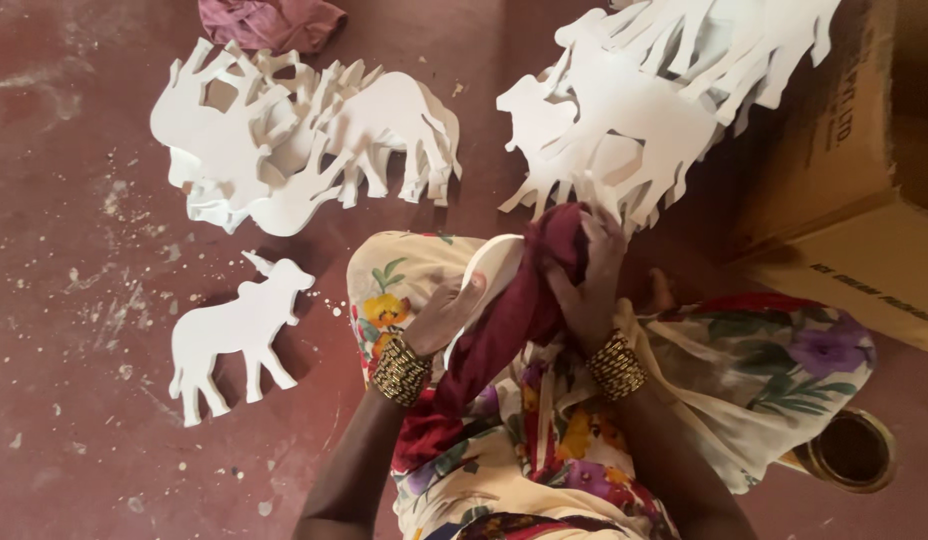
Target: The person sits on the floor and wipes white wooden animal-shaped cutouts one at a time with a maroon cloth, turning each piece over to wipe both sides, then sets it on a growing pile of finished cutouts.
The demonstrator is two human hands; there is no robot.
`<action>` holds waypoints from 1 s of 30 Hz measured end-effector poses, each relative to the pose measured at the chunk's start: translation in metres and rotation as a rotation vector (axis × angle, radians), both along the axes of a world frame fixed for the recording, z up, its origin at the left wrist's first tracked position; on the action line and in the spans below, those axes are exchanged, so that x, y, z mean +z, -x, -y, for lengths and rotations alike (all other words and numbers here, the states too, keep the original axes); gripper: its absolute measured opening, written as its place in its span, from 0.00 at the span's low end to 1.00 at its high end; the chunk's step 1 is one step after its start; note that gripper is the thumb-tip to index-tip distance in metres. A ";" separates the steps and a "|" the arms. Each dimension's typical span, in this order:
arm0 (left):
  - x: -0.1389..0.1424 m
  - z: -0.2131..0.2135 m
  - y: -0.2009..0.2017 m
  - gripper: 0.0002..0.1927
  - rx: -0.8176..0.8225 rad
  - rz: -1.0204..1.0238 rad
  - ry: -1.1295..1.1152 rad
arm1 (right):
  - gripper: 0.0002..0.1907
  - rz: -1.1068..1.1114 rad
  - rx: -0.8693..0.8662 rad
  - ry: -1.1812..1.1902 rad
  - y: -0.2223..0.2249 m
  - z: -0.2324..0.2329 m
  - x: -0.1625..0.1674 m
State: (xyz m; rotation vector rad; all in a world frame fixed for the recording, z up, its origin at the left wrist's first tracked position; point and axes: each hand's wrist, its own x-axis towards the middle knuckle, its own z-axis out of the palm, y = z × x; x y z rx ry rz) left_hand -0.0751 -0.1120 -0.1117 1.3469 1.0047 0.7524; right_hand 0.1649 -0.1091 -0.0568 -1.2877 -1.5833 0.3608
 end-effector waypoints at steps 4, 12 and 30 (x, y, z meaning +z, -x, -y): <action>0.036 -0.003 -0.013 0.36 0.011 -0.114 0.079 | 0.45 0.187 0.164 -0.037 0.018 0.039 0.027; 0.074 -0.008 -0.026 0.25 0.220 0.057 0.264 | 0.34 0.296 0.267 -0.030 0.037 0.082 0.037; 0.180 0.042 0.027 0.28 0.363 0.241 -0.144 | 0.10 -0.514 0.621 0.365 -0.092 0.150 0.066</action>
